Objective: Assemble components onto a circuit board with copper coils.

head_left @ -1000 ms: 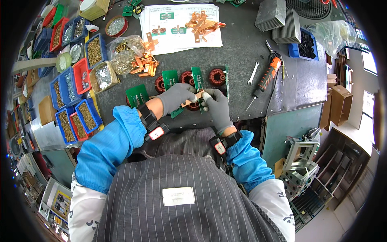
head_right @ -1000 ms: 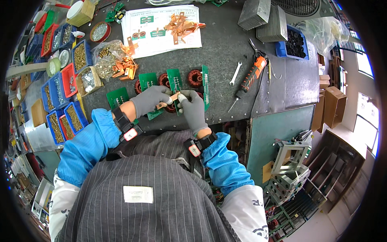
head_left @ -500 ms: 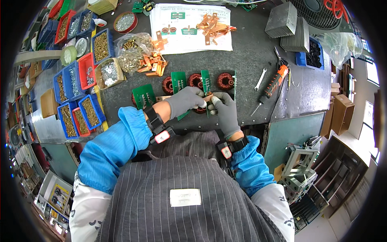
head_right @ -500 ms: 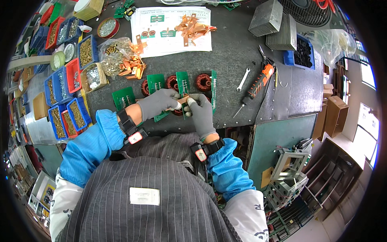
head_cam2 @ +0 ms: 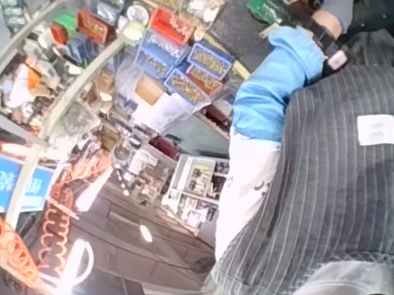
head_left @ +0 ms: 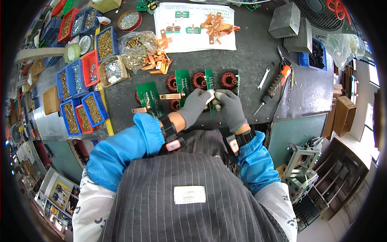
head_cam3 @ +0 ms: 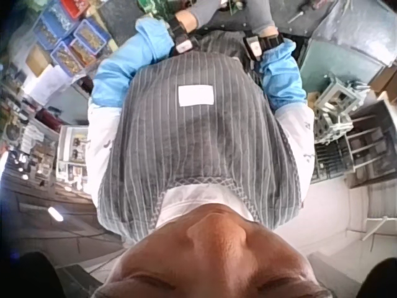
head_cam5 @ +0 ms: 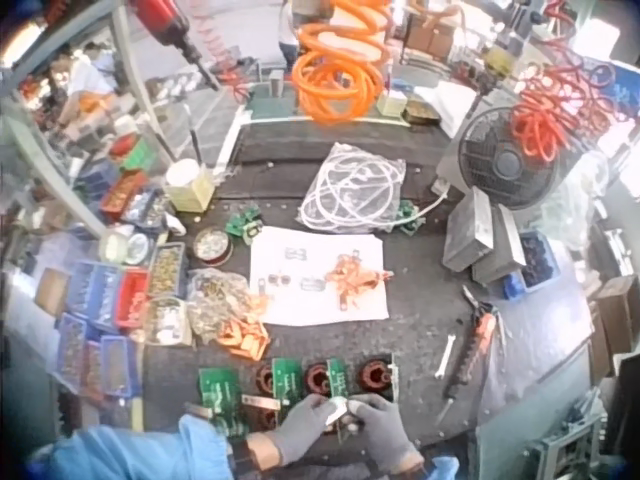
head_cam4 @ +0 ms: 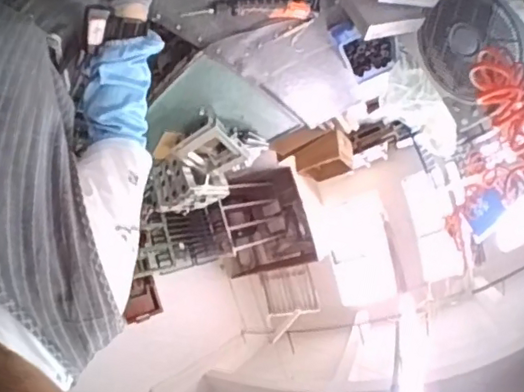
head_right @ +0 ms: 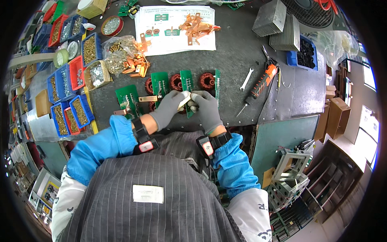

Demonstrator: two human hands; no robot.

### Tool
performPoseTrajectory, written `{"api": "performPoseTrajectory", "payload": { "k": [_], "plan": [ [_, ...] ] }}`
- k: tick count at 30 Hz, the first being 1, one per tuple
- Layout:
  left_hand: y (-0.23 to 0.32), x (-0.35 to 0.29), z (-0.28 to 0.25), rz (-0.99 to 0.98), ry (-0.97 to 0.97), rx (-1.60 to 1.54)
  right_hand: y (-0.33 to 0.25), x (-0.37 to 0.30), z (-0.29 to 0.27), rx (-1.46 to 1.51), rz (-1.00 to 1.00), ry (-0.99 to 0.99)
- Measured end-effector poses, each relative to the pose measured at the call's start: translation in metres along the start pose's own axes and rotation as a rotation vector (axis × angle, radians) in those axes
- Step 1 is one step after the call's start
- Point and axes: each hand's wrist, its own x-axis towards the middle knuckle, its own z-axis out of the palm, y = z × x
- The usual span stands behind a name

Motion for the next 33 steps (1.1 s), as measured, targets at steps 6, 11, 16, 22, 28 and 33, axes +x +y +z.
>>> {"api": "performPoseTrajectory", "payload": {
  "k": [6,11,16,22,28,33],
  "plan": [
    [-0.008,-0.002,0.009,0.094,0.087,0.028,0.001,-0.001,-0.001,-0.036,-0.064,0.008],
    [0.013,0.016,-0.012,0.031,-0.032,0.323,0.000,-0.002,0.001,-0.059,-0.034,-0.002],
    [0.058,0.022,-0.029,-0.108,-0.335,0.509,0.007,0.000,0.000,0.071,-0.019,-0.006],
    [0.061,0.022,-0.037,0.138,-0.398,0.816,0.003,-0.009,0.017,-0.142,-0.062,0.083],
    [0.051,0.021,-0.029,0.231,-0.431,0.888,0.016,-0.010,0.014,-0.196,-0.156,0.078],
    [0.034,0.018,-0.029,0.317,-0.198,0.865,0.012,-0.012,0.014,-0.285,-0.173,0.061]
  ]
}}
